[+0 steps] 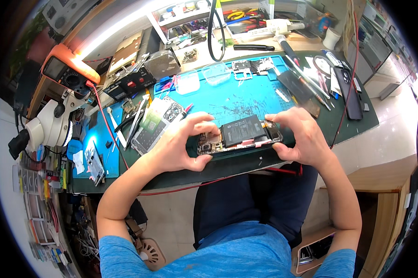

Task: The person connects a battery to a disassembled smartphone motherboard, then plugs in a charging cable and uses a multimeter to test the device. The person handles the phone, battery, charging cable, and multimeter probes throughout the process.

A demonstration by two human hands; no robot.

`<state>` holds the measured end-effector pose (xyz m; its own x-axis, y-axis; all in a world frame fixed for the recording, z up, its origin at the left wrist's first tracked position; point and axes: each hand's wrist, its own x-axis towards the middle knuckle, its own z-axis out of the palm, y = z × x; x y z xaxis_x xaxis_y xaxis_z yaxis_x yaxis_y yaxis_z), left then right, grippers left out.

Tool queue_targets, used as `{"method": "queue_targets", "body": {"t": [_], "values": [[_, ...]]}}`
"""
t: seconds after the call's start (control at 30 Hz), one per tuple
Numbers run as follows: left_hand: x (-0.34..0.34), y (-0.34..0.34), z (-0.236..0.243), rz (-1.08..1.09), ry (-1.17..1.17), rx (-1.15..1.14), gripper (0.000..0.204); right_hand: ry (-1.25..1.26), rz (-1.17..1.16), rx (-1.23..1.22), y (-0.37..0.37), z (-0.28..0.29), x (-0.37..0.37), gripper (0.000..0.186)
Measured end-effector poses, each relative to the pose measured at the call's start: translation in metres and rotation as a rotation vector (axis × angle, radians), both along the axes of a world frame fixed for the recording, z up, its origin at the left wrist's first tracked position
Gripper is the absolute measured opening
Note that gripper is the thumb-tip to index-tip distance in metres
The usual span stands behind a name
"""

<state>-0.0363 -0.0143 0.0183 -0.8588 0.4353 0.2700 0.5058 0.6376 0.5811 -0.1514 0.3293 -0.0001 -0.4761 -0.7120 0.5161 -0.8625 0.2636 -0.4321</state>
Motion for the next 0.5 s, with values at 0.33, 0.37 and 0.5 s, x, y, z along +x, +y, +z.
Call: {"method": "queue_targets", "body": {"t": [0.33, 0.37, 0.5], "values": [[-0.008, 0.001, 0.002, 0.059, -0.166, 0.162, 0.080, 0.105, -0.103, -0.188, -0.004, -0.007, 0.011, 0.027], [-0.007, 0.001, -0.001, 0.091, -0.226, 0.236, 0.082, 0.136, -0.132, -0.190, -0.004, -0.009, 0.012, 0.028], [-0.010, -0.002, 0.000, 0.063, -0.225, 0.215, 0.079, 0.264, -0.232, -0.255, -0.004, -0.014, 0.013, 0.034]]}}
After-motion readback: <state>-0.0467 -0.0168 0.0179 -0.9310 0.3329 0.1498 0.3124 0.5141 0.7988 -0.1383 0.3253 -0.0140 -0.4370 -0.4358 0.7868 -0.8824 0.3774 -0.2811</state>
